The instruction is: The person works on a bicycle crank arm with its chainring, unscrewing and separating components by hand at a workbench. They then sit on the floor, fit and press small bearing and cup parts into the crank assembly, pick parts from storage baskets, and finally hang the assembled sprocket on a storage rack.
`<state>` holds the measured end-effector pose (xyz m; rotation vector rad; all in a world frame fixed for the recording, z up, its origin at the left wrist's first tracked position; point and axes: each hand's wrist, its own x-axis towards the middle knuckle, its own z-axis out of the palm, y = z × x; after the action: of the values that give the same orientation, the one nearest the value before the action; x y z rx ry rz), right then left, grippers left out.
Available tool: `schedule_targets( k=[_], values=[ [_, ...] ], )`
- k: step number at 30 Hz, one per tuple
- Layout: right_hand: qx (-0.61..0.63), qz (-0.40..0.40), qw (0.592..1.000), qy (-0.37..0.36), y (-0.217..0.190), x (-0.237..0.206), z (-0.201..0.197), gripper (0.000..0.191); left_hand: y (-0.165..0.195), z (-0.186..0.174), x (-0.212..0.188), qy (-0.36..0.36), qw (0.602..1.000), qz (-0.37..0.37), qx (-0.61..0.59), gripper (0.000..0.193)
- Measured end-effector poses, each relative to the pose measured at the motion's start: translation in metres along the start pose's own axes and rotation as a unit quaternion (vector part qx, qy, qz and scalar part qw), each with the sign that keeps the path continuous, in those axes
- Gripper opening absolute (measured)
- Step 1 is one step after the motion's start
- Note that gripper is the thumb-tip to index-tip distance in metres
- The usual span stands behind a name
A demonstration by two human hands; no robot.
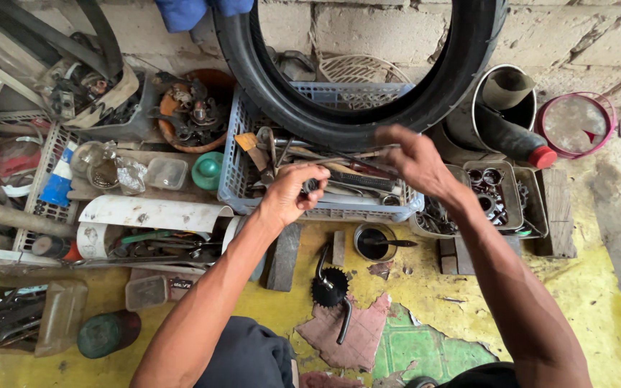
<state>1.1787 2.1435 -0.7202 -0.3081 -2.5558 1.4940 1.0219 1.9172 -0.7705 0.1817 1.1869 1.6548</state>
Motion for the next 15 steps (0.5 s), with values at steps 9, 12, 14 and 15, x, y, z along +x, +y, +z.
schedule_targets(
  k=[9, 12, 14, 15],
  values=[
    [-0.082, 0.020, 0.996, 0.014, -0.043, -0.003, 0.031, 0.025, -0.012, 0.010, 0.001, 0.002, 1.000, 0.007, 0.003, 0.011],
    [-0.107, 0.020, 0.993, -0.040, -0.043, -0.001, 0.031, 0.025, -0.012, 0.008, 0.002, 0.021, 0.999, 0.020, -0.015, 0.010],
    [-0.096, 0.063, 0.993, -0.031, -0.039, 0.001, 0.038, 0.025, -0.013, 0.006, 0.002, 0.017, 0.999, 0.018, -0.022, 0.010],
    [-0.089, 0.030, 0.995, -0.022, -0.037, 0.001, 0.040, 0.024, -0.013, 0.006, 0.003, 0.013, 0.999, 0.018, -0.027, 0.011]
  ],
)
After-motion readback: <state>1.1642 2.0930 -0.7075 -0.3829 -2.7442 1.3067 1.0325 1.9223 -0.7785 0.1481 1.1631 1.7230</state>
